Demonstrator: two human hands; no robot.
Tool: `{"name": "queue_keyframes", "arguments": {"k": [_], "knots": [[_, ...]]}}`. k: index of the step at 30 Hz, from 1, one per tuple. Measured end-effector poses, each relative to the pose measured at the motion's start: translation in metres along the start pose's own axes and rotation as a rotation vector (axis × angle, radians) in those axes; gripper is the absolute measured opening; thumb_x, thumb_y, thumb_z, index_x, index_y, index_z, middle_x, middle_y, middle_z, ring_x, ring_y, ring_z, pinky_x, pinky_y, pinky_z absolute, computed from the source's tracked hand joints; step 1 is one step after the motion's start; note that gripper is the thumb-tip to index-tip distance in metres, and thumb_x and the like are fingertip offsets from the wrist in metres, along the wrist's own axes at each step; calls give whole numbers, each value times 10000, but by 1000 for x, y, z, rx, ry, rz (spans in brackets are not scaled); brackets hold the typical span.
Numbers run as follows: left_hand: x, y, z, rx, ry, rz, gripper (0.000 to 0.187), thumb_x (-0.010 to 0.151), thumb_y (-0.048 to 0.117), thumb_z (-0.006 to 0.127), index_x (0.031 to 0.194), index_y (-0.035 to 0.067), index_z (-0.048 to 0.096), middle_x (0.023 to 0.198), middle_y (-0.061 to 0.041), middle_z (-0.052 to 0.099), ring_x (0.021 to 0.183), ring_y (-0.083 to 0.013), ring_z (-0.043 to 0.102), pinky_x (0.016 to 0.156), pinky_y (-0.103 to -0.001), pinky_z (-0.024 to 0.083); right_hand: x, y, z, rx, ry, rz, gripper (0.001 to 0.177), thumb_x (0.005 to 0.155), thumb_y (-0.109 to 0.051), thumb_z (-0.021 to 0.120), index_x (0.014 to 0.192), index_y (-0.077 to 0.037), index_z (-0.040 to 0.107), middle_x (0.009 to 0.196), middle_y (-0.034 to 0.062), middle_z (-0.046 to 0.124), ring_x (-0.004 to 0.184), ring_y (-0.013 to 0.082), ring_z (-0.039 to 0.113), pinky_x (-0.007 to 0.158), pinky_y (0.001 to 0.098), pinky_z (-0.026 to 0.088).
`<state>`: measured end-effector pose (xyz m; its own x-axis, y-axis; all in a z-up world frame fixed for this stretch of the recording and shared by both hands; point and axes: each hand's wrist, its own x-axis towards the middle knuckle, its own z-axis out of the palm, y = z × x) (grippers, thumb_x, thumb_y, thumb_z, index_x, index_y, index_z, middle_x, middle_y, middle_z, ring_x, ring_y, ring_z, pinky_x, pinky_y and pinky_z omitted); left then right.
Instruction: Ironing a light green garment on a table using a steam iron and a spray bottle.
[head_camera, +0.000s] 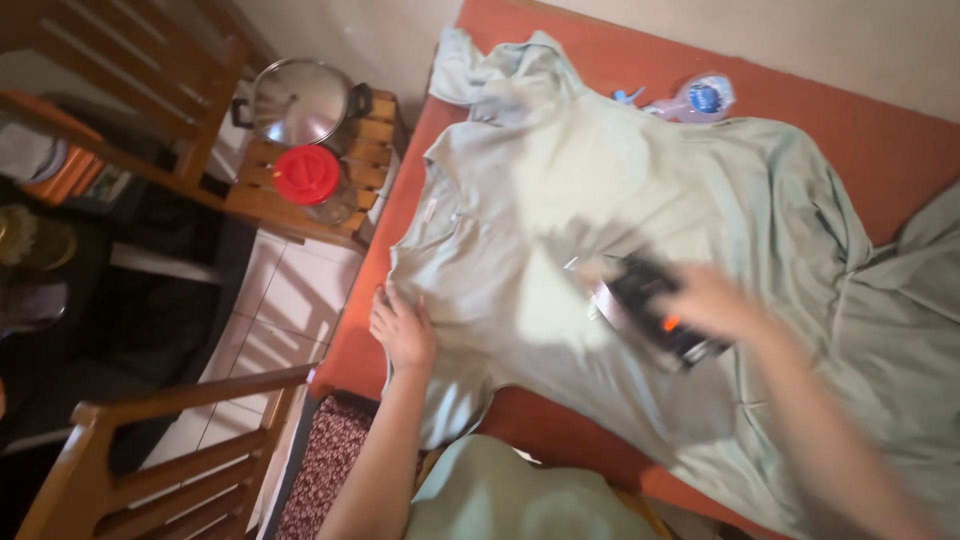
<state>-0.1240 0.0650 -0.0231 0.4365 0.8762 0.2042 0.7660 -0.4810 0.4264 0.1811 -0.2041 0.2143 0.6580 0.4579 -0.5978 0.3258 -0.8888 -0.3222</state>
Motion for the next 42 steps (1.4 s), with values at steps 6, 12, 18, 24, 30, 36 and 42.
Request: {"name": "queue_keyframes", "arguments": {"k": [6, 12, 18, 24, 30, 36, 42], "knots": [[13, -29, 1, -118, -14, -406, 557, 829, 412, 818, 1183, 54, 578, 1165, -180, 581, 1142, -402, 532, 946, -567, 416, -20, -47, 125, -114, -32, -190, 575, 746, -626, 706, 1011, -123, 796, 851, 165, 775, 812, 339, 749, 770, 429, 587], [17, -67, 27, -385, -26, -246, 291, 874, 300, 822, 923, 86, 631, 873, -89, 670, 886, -308, 627, 802, -463, 501, -12, -82, 153, -129, 41, -137, 676, 766, -726, 661, 1056, -130, 794, 775, 196, 747, 782, 396, 731, 760, 462, 582], [18, -76, 22, -751, -124, -317, 270, 936, 201, 758, 965, 27, 554, 797, -98, 658, 712, -223, 644, 678, -365, 536, 65, -110, 176, -206, 112, -146, 775, 842, -765, 625, 1013, -26, 784, 836, 241, 736, 828, 408, 740, 785, 476, 590], [30, -60, 7, -833, -134, -361, 348, 919, 173, 755, 1103, 34, 494, 835, -98, 662, 716, -194, 649, 670, -341, 544, 117, -160, 177, -99, 232, -24, 764, 858, -733, 614, 1043, -6, 757, 932, 259, 746, 906, 426, 735, 814, 503, 577], [74, -27, -12, -864, -208, -350, 527, 888, 203, 763, 1284, 48, 451, 862, -84, 697, 732, -178, 668, 688, -334, 549, 90, -176, 192, -135, 228, -22, 735, 857, -712, 611, 1107, -32, 734, 990, 272, 737, 963, 439, 712, 836, 511, 562], [95, -26, 29, -834, -151, -347, 267, 916, 154, 762, 1090, 26, 605, 878, -74, 690, 748, -173, 654, 707, -329, 555, 103, -189, 185, -228, 186, 25, 849, 849, -773, 604, 1029, 45, 741, 1017, 277, 737, 988, 433, 718, 855, 504, 570], [96, -24, 28, -900, -50, -377, 216, 878, 77, 761, 1025, 20, 614, 878, -68, 664, 727, -169, 621, 680, -326, 550, 85, -195, 168, -368, 104, -162, 842, 800, -804, 600, 1005, -5, 769, 948, 265, 744, 946, 421, 724, 838, 485, 572]]}}
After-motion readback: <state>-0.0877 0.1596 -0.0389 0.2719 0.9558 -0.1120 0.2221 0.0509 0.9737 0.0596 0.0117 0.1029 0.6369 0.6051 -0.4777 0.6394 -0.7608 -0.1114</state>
